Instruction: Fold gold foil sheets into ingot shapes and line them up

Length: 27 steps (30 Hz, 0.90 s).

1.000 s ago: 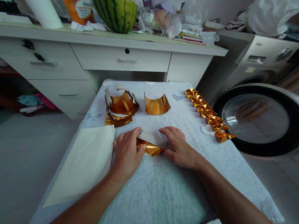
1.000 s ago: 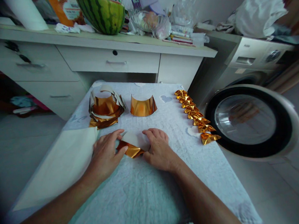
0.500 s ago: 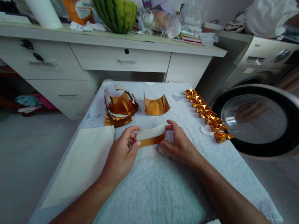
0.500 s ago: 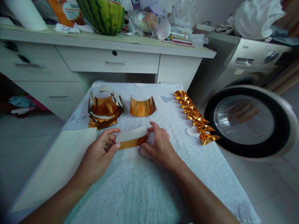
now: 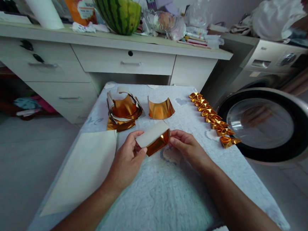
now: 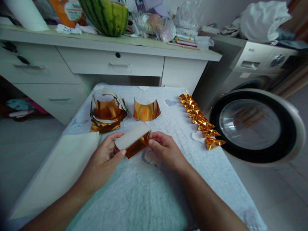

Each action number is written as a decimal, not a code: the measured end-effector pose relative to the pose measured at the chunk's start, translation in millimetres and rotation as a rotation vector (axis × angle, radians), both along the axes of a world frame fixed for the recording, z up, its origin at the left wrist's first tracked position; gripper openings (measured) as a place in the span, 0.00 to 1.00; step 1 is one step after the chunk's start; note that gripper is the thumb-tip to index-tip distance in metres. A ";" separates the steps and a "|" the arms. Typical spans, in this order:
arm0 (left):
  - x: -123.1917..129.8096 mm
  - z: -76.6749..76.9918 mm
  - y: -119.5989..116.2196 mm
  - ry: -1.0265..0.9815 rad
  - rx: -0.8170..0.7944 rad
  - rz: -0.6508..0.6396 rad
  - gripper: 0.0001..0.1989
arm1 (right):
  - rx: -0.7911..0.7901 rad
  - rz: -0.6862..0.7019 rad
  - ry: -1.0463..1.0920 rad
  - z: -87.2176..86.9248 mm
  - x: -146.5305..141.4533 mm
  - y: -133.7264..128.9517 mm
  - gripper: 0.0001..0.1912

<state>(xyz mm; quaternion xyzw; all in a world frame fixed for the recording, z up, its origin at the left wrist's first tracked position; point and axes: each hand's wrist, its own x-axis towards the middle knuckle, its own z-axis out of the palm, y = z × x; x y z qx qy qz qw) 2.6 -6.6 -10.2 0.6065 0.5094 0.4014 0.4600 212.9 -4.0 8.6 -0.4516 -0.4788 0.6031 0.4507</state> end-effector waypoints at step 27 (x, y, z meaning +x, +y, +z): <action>5.7 11.7 -10.8 0.211 0.166 -0.117 0.18 | 0.307 0.001 -0.548 -13.2 0.2 1.9 0.06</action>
